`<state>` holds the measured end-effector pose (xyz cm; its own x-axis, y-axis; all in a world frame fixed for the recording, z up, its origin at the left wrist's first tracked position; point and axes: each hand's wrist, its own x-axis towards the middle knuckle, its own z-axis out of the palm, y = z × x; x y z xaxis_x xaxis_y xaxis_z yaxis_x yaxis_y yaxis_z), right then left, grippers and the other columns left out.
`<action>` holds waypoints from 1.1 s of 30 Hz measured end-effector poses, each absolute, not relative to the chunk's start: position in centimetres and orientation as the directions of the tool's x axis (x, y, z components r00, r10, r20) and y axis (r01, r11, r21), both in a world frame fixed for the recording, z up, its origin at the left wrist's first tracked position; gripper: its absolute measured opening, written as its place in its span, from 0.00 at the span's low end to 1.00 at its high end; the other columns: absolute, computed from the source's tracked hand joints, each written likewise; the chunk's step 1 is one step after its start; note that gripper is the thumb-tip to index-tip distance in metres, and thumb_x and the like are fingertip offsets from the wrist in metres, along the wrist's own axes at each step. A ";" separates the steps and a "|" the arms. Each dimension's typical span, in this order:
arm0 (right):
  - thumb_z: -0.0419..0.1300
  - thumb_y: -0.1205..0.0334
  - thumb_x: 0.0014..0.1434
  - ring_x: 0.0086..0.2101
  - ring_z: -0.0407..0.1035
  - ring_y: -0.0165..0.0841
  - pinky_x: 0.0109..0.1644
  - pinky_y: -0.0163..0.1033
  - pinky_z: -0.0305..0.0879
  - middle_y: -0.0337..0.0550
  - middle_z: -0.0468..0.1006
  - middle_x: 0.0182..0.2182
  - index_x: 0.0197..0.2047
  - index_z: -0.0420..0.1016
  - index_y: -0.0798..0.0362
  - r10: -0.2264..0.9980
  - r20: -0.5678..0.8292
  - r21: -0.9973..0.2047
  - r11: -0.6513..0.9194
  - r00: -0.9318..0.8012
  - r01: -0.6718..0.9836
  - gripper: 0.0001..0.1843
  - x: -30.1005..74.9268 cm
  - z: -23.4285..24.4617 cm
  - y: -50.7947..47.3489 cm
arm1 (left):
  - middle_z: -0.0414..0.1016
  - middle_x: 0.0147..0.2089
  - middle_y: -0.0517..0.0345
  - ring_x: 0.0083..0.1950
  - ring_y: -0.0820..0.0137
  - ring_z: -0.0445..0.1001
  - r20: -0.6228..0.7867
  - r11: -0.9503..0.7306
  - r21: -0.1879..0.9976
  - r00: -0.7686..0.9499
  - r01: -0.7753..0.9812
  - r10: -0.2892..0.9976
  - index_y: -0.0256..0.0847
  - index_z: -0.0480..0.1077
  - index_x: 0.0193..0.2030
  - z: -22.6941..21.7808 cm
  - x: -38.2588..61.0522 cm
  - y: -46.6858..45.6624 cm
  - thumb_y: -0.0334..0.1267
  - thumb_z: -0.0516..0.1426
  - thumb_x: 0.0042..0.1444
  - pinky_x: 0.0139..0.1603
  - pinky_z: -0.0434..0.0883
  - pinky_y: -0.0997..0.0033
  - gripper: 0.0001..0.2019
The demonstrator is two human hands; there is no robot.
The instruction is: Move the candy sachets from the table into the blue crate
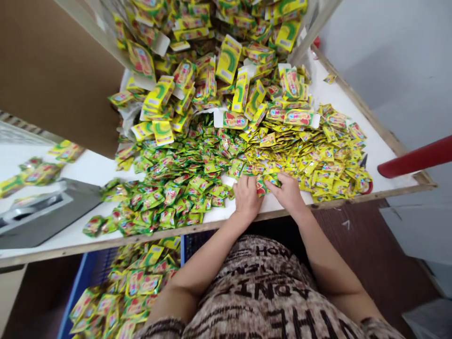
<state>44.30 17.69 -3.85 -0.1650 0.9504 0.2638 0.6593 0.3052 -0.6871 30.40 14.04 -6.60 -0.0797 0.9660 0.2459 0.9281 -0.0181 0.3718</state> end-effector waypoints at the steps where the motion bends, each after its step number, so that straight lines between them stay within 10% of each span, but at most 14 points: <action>1: 0.63 0.58 0.55 0.25 0.55 0.29 0.31 0.37 0.51 0.34 0.59 0.21 0.20 0.51 0.50 0.954 0.208 -0.662 0.299 -0.215 0.687 0.24 44.5 -3.6 17.8 | 0.67 0.46 0.45 0.50 0.54 0.66 0.237 -0.021 0.411 -0.084 0.911 0.968 0.38 0.65 0.46 -6.7 30.4 13.9 0.44 0.61 0.54 0.48 0.63 0.56 0.17; 5: 0.64 0.62 0.54 0.29 0.63 0.32 0.35 0.37 0.56 0.38 0.70 0.28 0.31 0.69 0.52 0.920 0.054 -0.611 0.338 -0.388 0.716 0.07 45.2 -1.7 18.2 | 0.66 0.48 0.47 0.51 0.56 0.67 0.115 -0.046 0.733 -0.057 0.679 0.992 0.38 0.63 0.48 -6.9 29.8 13.2 0.48 0.66 0.47 0.48 0.65 0.59 0.26; 8: 0.60 0.61 0.60 0.35 0.69 0.36 0.40 0.38 0.61 0.41 0.76 0.35 0.48 0.71 0.51 0.896 0.099 -0.636 0.391 -0.433 0.665 0.13 45.0 -0.7 18.0 | 0.69 0.40 0.55 0.41 0.65 0.70 -0.020 0.015 0.951 0.014 0.310 1.000 0.39 0.62 0.43 -7.1 28.9 12.8 0.47 0.63 0.51 0.41 0.66 0.67 0.19; 14: 0.55 0.66 0.63 0.39 0.72 0.38 0.42 0.38 0.62 0.46 0.78 0.40 0.48 0.73 0.51 0.795 0.099 -0.488 0.563 -0.599 0.667 0.11 44.0 -0.5 18.0 | 0.76 0.38 0.58 0.37 0.71 0.73 -0.128 0.168 0.924 0.135 -0.343 0.983 0.40 0.63 0.44 -7.9 27.3 12.1 0.42 0.66 0.48 0.43 0.68 0.72 0.21; 21: 0.60 0.59 0.62 0.41 0.72 0.38 0.44 0.40 0.66 0.45 0.77 0.41 0.48 0.73 0.50 0.776 0.242 -0.569 0.600 -0.583 0.563 0.11 42.6 -1.1 18.0 | 0.75 0.45 0.56 0.48 0.68 0.71 -0.079 0.137 0.894 0.152 -0.426 0.985 0.38 0.70 0.44 -7.4 26.9 12.1 0.42 0.67 0.48 0.54 0.66 0.69 0.18; 28: 0.59 0.61 0.62 0.45 0.67 0.42 0.51 0.46 0.64 0.49 0.73 0.41 0.43 0.75 0.51 0.711 0.447 -0.375 0.699 -0.542 0.608 0.06 42.8 -1.0 17.4 | 0.75 0.44 0.55 0.46 0.67 0.72 -0.113 0.159 0.871 0.125 -0.464 0.986 0.36 0.72 0.44 -7.3 26.9 12.2 0.44 0.69 0.45 0.53 0.67 0.68 0.21; 33: 0.61 0.62 0.62 0.35 0.68 0.35 0.42 0.42 0.66 0.42 0.74 0.31 0.35 0.73 0.50 0.764 0.567 -0.551 0.630 -0.308 0.548 0.03 42.5 -2.1 16.7 | 0.76 0.46 0.54 0.50 0.64 0.72 -0.118 0.171 0.857 0.139 -0.485 0.983 0.38 0.72 0.48 -7.2 26.9 12.2 0.43 0.69 0.45 0.53 0.67 0.66 0.24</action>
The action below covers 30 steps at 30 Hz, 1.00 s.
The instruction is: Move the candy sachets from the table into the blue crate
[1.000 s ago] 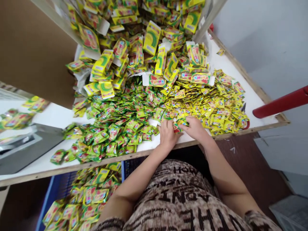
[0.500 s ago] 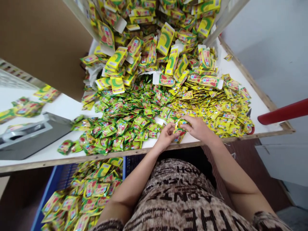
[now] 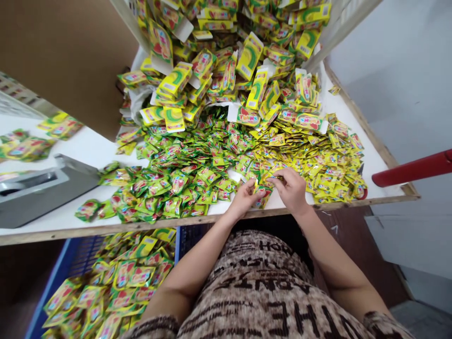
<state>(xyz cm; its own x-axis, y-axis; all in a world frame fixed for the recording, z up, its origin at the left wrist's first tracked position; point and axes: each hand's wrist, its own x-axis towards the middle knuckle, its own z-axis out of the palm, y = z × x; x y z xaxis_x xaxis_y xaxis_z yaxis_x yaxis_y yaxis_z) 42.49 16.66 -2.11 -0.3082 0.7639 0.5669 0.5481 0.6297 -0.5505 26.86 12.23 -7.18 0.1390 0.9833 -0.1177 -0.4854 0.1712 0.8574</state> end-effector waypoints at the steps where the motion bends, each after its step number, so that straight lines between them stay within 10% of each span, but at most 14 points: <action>1: 0.61 0.62 0.61 0.34 0.68 0.35 0.41 0.42 0.66 0.42 0.74 0.31 0.34 0.73 0.50 0.774 0.576 -0.575 0.612 -0.261 0.543 0.04 42.4 -2.4 16.5 | 0.76 0.46 0.53 0.51 0.64 0.72 -0.116 0.172 0.856 0.142 -0.487 0.983 0.38 0.72 0.48 -7.2 26.8 12.2 0.43 0.69 0.45 0.54 0.67 0.66 0.24; 10: 0.62 0.62 0.60 0.36 0.70 0.38 0.43 0.48 0.68 0.44 0.77 0.32 0.35 0.73 0.48 0.698 0.672 -0.537 0.690 -0.248 0.485 0.01 42.4 -4.5 16.1 | 0.77 0.41 0.55 0.42 0.69 0.72 -0.107 0.166 0.874 0.152 -0.458 0.983 0.37 0.74 0.42 -7.2 26.8 12.1 0.44 0.67 0.47 0.47 0.68 0.71 0.18; 15: 0.57 0.63 0.63 0.37 0.69 0.36 0.43 0.45 0.67 0.44 0.76 0.33 0.35 0.74 0.49 0.694 0.503 -0.530 0.718 -0.515 0.451 0.06 42.8 -3.2 16.3 | 0.76 0.39 0.57 0.40 0.70 0.72 -0.129 0.159 0.862 0.094 -0.482 0.987 0.37 0.73 0.41 -7.0 26.9 12.1 0.46 0.68 0.47 0.45 0.68 0.71 0.19; 30: 0.61 0.64 0.60 0.41 0.66 0.38 0.45 0.45 0.66 0.45 0.71 0.36 0.37 0.80 0.50 0.717 0.354 -0.540 0.681 -0.601 0.495 0.05 42.9 0.0 16.6 | 0.69 0.30 0.63 0.31 0.74 0.64 -0.098 0.139 0.920 0.128 -0.366 0.987 0.37 0.72 0.35 -6.9 26.6 11.7 0.46 0.67 0.48 0.35 0.62 0.75 0.16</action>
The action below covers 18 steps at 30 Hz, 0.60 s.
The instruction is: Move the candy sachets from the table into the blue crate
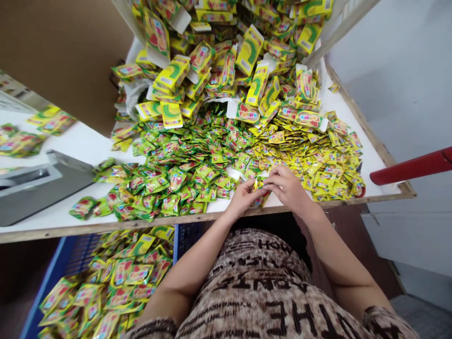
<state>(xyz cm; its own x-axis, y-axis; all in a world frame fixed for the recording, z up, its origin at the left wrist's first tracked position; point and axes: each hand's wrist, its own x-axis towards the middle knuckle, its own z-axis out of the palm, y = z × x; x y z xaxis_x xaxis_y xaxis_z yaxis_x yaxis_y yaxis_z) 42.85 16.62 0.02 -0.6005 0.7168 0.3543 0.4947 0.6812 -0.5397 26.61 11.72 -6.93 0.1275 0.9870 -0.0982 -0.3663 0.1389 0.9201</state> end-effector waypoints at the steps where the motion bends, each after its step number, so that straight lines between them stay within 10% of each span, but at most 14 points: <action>1: 0.61 0.64 0.60 0.42 0.66 0.38 0.48 0.46 0.65 0.45 0.71 0.38 0.39 0.79 0.49 0.733 0.372 -0.542 0.669 -0.570 0.508 0.05 42.9 0.0 16.5 | 0.70 0.31 0.62 0.32 0.74 0.65 -0.102 0.147 0.914 0.136 -0.378 0.985 0.37 0.72 0.36 -6.9 26.6 11.7 0.46 0.67 0.47 0.36 0.63 0.75 0.16; 9: 0.59 0.59 0.62 0.46 0.65 0.41 0.52 0.51 0.64 0.48 0.74 0.43 0.30 0.80 0.51 0.760 0.282 -0.632 0.607 -0.586 0.483 0.12 43.1 -2.0 15.4 | 0.74 0.34 0.59 0.37 0.71 0.69 -0.073 0.108 0.941 0.122 -0.320 0.990 0.37 0.75 0.36 -7.3 26.5 11.7 0.47 0.68 0.46 0.42 0.66 0.74 0.17; 13: 0.61 0.53 0.59 0.33 0.70 0.34 0.34 0.40 0.69 0.43 0.76 0.33 0.39 0.78 0.51 0.972 0.142 -0.933 0.195 -0.188 0.304 0.11 43.5 -2.9 14.1 | 0.77 0.41 0.55 0.44 0.67 0.72 -0.169 0.200 0.884 0.111 -0.422 0.979 0.39 0.77 0.43 -7.0 26.1 11.0 0.53 0.60 0.55 0.48 0.68 0.69 0.19; 18: 0.65 0.51 0.53 0.15 0.59 0.25 0.17 0.32 0.56 0.31 0.67 0.17 0.38 0.77 0.53 0.943 -0.187 -0.981 -0.164 -0.276 0.106 0.15 42.6 -3.9 12.7 | 0.78 0.38 0.56 0.39 0.70 0.72 -0.244 0.264 0.895 0.102 -0.359 0.964 0.38 0.78 0.38 -5.9 24.9 10.4 0.43 0.66 0.49 0.44 0.68 0.72 0.12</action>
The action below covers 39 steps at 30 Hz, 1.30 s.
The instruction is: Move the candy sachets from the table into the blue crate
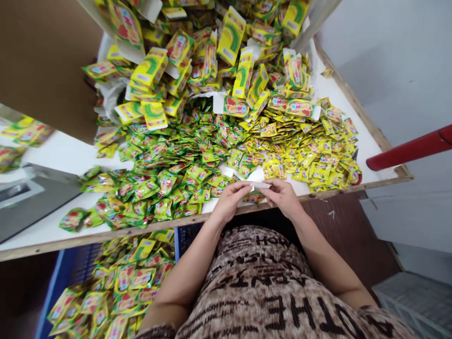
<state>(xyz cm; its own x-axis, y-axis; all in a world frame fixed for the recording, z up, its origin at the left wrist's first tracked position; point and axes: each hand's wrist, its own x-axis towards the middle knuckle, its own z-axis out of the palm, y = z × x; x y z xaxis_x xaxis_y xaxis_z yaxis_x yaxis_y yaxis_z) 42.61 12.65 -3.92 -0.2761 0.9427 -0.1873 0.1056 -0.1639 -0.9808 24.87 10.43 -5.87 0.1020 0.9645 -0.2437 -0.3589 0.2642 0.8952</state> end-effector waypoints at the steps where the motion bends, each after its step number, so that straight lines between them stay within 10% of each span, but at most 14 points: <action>1: 0.65 0.52 0.54 0.16 0.59 0.25 0.18 0.32 0.56 0.32 0.69 0.18 0.39 0.78 0.53 0.949 -0.151 -0.985 -0.120 -0.276 0.127 0.14 42.3 -3.9 12.7 | 0.77 0.35 0.58 0.36 0.72 0.72 -0.220 0.236 0.918 0.085 -0.317 0.972 0.38 0.78 0.37 -5.6 24.6 10.5 0.40 0.66 0.48 0.42 0.68 0.74 0.11; 5: 0.64 0.53 0.55 0.21 0.65 0.24 0.24 0.33 0.64 0.41 0.77 0.33 0.42 0.82 0.51 0.966 0.016 -0.987 0.056 -0.256 0.149 0.14 41.3 -3.5 13.6 | 0.77 0.31 0.59 0.32 0.74 0.72 -0.129 0.110 0.972 -0.080 -0.209 0.988 0.37 0.78 0.35 -5.2 24.0 10.7 0.38 0.67 0.47 0.37 0.68 0.76 0.09; 13: 0.71 0.53 0.47 0.27 0.71 0.30 0.28 0.34 0.72 0.41 0.79 0.30 0.37 0.83 0.52 0.939 -0.138 -0.990 -0.136 -0.314 0.030 0.15 41.5 -3.8 14.9 | 0.81 0.41 0.52 0.41 0.68 0.77 -0.006 -0.018 0.991 -0.183 -0.130 0.983 0.40 0.79 0.43 -6.5 24.8 10.5 0.42 0.65 0.52 0.45 0.74 0.69 0.13; 22: 0.67 0.56 0.55 0.35 0.72 0.34 0.34 0.37 0.73 0.45 0.78 0.34 0.36 0.83 0.49 0.945 0.199 -0.942 0.257 -0.259 0.216 0.08 41.9 -3.6 13.5 | 0.80 0.39 0.51 0.42 0.68 0.77 0.440 -0.426 0.888 -0.050 0.174 0.897 0.40 0.79 0.40 -6.2 24.2 10.9 0.34 0.64 0.54 0.47 0.73 0.67 0.07; 33: 0.69 0.56 0.52 0.28 0.70 0.30 0.31 0.36 0.69 0.41 0.76 0.29 0.31 0.81 0.53 0.926 0.079 -0.958 0.173 -0.369 0.228 0.09 42.4 -3.8 16.3 | 0.80 0.41 0.51 0.40 0.68 0.76 -0.012 -0.006 0.979 -0.087 -0.202 0.996 0.39 0.79 0.45 -7.0 24.8 11.1 0.41 0.67 0.50 0.43 0.74 0.68 0.16; 39: 0.66 0.57 0.56 0.31 0.71 0.31 0.33 0.37 0.70 0.43 0.77 0.32 0.34 0.80 0.52 0.891 0.173 -0.919 0.299 -0.419 0.257 0.07 42.5 -3.3 16.0 | 0.81 0.41 0.51 0.41 0.68 0.77 0.194 -0.193 0.981 -0.091 0.022 0.977 0.42 0.80 0.43 -6.6 24.5 10.9 0.38 0.62 0.56 0.44 0.73 0.69 0.09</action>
